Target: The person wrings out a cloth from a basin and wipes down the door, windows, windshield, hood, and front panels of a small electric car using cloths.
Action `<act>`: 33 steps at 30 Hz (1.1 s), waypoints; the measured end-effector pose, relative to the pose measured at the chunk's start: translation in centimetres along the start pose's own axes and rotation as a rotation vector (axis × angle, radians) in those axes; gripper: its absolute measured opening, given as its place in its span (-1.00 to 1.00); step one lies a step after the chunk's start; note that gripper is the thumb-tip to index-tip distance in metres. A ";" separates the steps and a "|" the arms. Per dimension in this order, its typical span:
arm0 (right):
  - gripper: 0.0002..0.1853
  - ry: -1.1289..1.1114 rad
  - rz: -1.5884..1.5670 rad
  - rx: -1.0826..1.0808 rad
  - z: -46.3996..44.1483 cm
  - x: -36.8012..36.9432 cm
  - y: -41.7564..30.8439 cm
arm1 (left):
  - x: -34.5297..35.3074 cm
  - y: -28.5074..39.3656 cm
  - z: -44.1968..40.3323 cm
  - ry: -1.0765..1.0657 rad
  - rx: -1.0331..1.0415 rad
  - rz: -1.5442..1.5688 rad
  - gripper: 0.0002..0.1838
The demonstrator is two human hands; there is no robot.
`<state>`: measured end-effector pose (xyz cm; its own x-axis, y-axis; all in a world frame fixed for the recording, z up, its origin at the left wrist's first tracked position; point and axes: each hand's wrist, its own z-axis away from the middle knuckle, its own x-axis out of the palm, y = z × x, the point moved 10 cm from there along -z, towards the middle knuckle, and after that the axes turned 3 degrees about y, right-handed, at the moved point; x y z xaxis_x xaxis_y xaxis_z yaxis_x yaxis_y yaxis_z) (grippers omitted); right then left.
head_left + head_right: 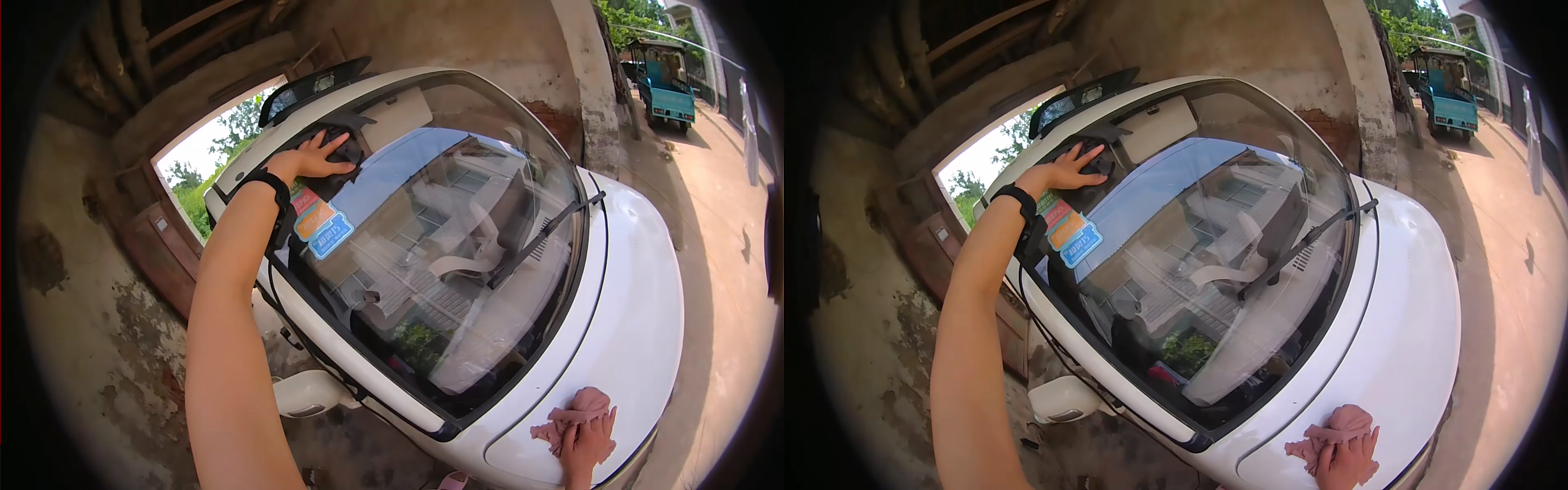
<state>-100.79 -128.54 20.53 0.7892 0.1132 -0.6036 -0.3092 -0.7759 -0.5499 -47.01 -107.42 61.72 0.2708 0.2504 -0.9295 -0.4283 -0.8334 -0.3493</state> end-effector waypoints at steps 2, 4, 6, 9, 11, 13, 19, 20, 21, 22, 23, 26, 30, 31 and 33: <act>-0.79 0.036 0.043 -0.023 0.4 0.1 0.0 | -1.7 -3.7 -0.8 0.029 -0.144 0.053 0.02; -0.65 -0.108 0.120 0.028 0.3 -0.6 -0.1 | -2.1 -4.6 -2.8 0.045 -0.196 0.060 0.01; -0.68 -0.115 0.138 0.066 0.2 0.0 0.2 | -2.9 -5.5 -4.8 0.101 -0.349 0.036 -0.13; -0.73 -0.113 0.142 0.063 0.5 0.0 0.6 | -3.1 -0.9 -5.8 0.301 -0.209 -0.087 -0.24; -0.74 -0.078 0.133 0.037 0.6 0.5 0.7 | -1.7 5.0 -5.9 0.314 0.048 -0.072 -0.27; -0.80 -0.010 0.022 0.073 -0.1 0.3 0.6 | 0.9 12.7 -3.0 0.313 0.331 -0.147 -0.30; -0.80 -0.018 0.050 0.064 -0.3 0.1 0.4 | 11.7 28.6 11.0 0.231 0.902 -0.202 -0.25; -0.80 0.037 0.031 0.053 -0.6 -0.1 0.2 | 13.2 30.5 14.3 0.176 0.983 -0.190 -0.23; -0.80 0.092 0.013 0.039 -0.7 -0.4 -0.1 | 15.5 32.0 16.6 0.168 1.053 -0.161 -0.21; -0.80 0.092 0.015 0.054 -0.6 -0.3 -0.1 | 18.1 33.1 18.6 0.159 1.122 -0.127 -0.19; -0.80 0.101 0.015 0.030 -0.6 -0.4 -0.2 | 19.7 34.0 20.9 0.238 1.200 -0.199 -0.18; -0.80 0.131 0.016 -0.006 -0.5 -0.8 -0.5 | 20.8 32.6 24.3 -0.123 1.125 -0.254 -0.23; -0.81 0.117 0.014 -0.024 -0.3 -0.4 -0.6 | 14.5 23.9 19.2 -0.014 0.845 -0.286 -0.22; -0.80 0.106 0.011 -0.017 -0.3 -0.3 -0.4 | 11.4 20.3 15.8 0.052 0.620 -0.179 -0.21; -0.80 0.106 0.012 -0.017 -0.2 -0.4 -0.5 | 6.0 10.9 10.0 0.154 0.202 -0.072 -0.16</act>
<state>-100.85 -128.28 21.15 0.8375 0.0388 -0.5451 -0.3103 -0.7873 -0.5329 -58.72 -110.09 51.11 0.4286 0.2147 -0.8776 -0.5620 -0.6972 -0.4450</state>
